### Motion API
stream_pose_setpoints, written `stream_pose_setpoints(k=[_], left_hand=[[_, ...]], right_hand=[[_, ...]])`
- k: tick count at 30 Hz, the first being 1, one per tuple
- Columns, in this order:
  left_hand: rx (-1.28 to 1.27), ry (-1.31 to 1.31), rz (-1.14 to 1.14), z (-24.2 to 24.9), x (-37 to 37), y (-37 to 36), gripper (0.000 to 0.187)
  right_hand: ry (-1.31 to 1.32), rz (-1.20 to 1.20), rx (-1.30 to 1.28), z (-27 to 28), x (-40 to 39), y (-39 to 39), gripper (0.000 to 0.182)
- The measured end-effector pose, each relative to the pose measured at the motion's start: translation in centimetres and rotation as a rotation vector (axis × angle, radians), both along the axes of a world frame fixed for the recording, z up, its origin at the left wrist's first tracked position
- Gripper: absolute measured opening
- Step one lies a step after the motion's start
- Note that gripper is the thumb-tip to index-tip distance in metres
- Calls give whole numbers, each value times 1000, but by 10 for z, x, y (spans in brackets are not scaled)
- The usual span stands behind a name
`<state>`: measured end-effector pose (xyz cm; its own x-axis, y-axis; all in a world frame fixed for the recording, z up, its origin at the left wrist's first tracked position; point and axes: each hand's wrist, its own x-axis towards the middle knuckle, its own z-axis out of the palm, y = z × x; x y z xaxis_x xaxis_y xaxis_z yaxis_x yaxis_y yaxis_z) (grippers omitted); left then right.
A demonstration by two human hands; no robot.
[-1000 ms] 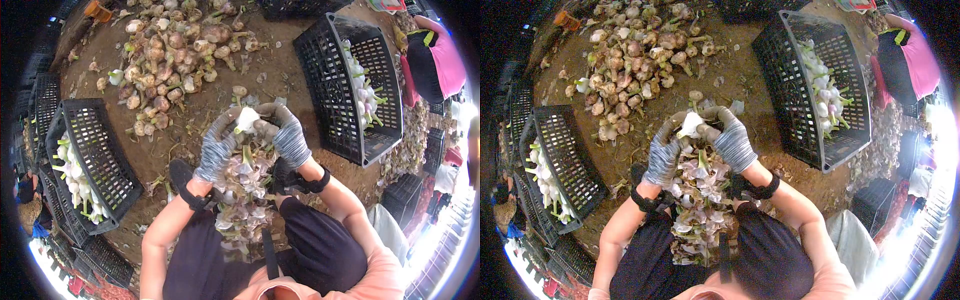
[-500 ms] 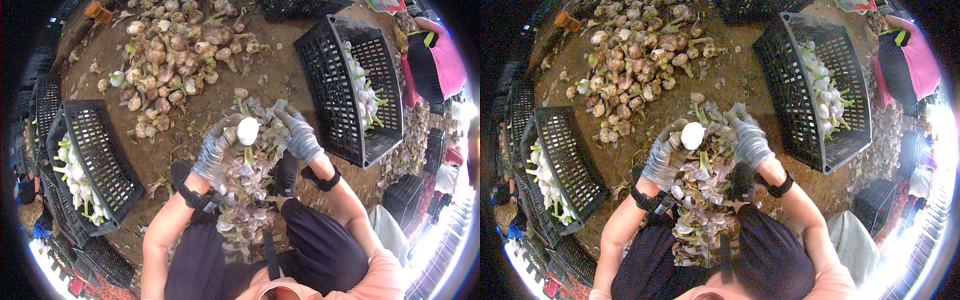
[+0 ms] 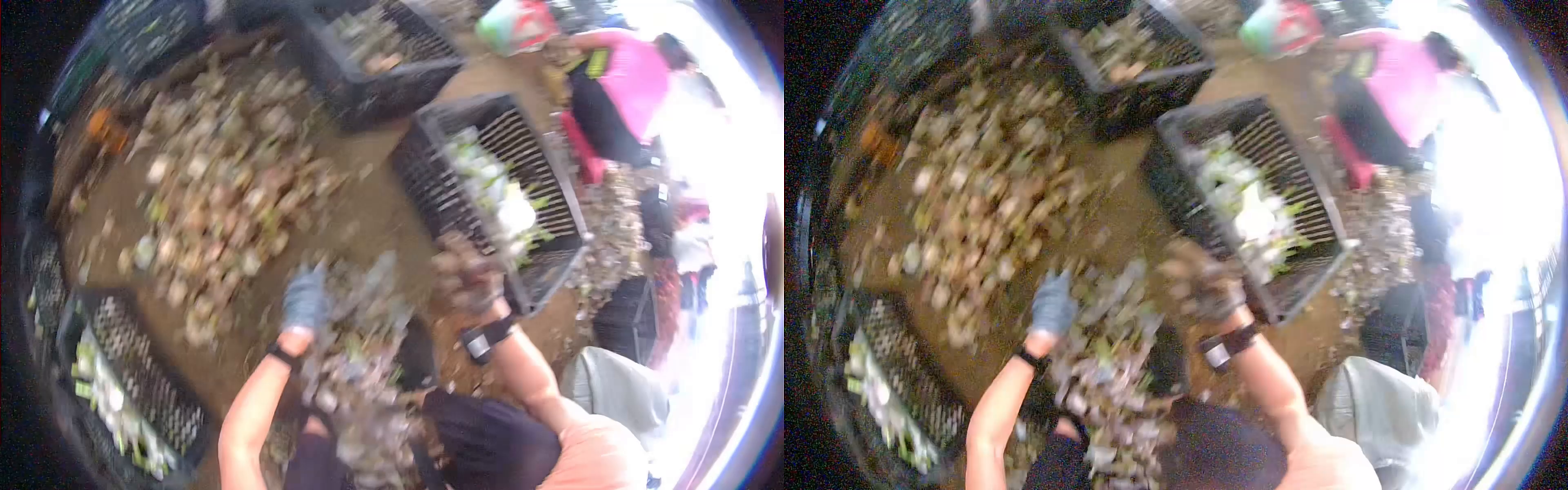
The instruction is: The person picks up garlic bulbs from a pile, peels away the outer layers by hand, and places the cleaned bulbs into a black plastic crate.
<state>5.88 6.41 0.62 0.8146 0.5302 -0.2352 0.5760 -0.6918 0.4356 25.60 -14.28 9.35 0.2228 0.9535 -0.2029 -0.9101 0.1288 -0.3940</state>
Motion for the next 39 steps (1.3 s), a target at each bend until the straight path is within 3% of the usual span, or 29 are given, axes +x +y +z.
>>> stream_pose_setpoints(k=[2, 4, 5, 7, 9, 11, 13, 14, 15, 17, 18, 21, 22, 25, 27, 28, 29, 30, 31, 32, 33, 34, 35, 38, 39], left_hand=[[-23, 147, -154, -11, 18, 10, 68], [25, 111, -246, -37, 19, 18, 61], [39, 78, -256, -48, 17, 20, 58], [48, 20, -250, -56, 16, 23, 54], [-145, -340, 59, -61, 4, 16, 43], [-139, -442, 74, -52, -5, 7, 38], [-762, -560, 295, -37, -10, -3, 36], [-762, -553, 291, -27, -11, -11, 36], [-857, -530, 275, -14, -13, -20, 37], [-1048, -485, 249, 14, -15, -40, 40], [-1048, -405, 291, 29, -15, -47, 47], [-865, -522, 229, 34, -23, -57, 53], [-815, -544, 252, 41, -25, -60, 57], [-1029, -689, 343, 50, -27, -63, 60], [-755, -644, 238, 51, -30, -58, 59], [-616, -613, 204, 37, -37, -54, 58], [-897, -582, 377, 78, -29, -56, 59], [-856, -634, 306, 67, -34, -54, 60], [-944, -680, 315, 54, -34, -54, 62], [-914, -606, 336, 85, -31, -54, 65], [-982, -711, 343, 74, -35, -57, 69], [-858, -726, 286, 52, -42, -56, 72], [-1016, -827, 293, 66, -39, -58, 72], [-1062, -825, 309, 79, -42, -60, 69], [-1059, -822, 318, 79, -43, -62, 69]], right_hand=[[-254, 104, -313, -3, -6, 10, 42], [-738, 246, -410, -18, -20, 29, 22], [-932, 364, -486, -40, -20, 32, 22], [-931, 356, -476, -61, -34, 38, 23], [-998, 433, -550, -63, -37, 43, 23], [-1134, 432, -543, -87, -36, 49, 31], [-1416, 416, -815, -94, -37, 54, 41], [-1453, 450, -821, -62, -42, 61, 45], [-1444, 447, -823, -66, -51, 60, 45], [-1274, 87, -535, -74, -75, 63, 37], [-1001, 216, -608, -72, -79, 66, 33], [-1005, 247, -674, -59, -75, 70, 43], [-985, 223, -627, -47, -74, 66, 38], [-1005, 209, -593, -51, -78, 66, 35], [-1228, 176, -359, -49, -71, 60, 36], [-1122, 198, -331, -45, -69, 62, 36], [-1107, 208, -320, -47, -68, 58, 36], [-1043, 216, -312, -52, -70, 57, 35], [-1077, 256, -386, -22, -71, 59, 34], [-984, 250, -429, -18, -73, 57, 33], [-977, 286, -461, -5, -71, 58, 34], [-1084, 259, -363, -23, -68, 53, 34], [-1118, 221, -380, -15, -71, 55, 33], [-1132, 177, -313, -1, -81, 60, 31], [-1026, 151, -308, 5, -87, 63, 28]])
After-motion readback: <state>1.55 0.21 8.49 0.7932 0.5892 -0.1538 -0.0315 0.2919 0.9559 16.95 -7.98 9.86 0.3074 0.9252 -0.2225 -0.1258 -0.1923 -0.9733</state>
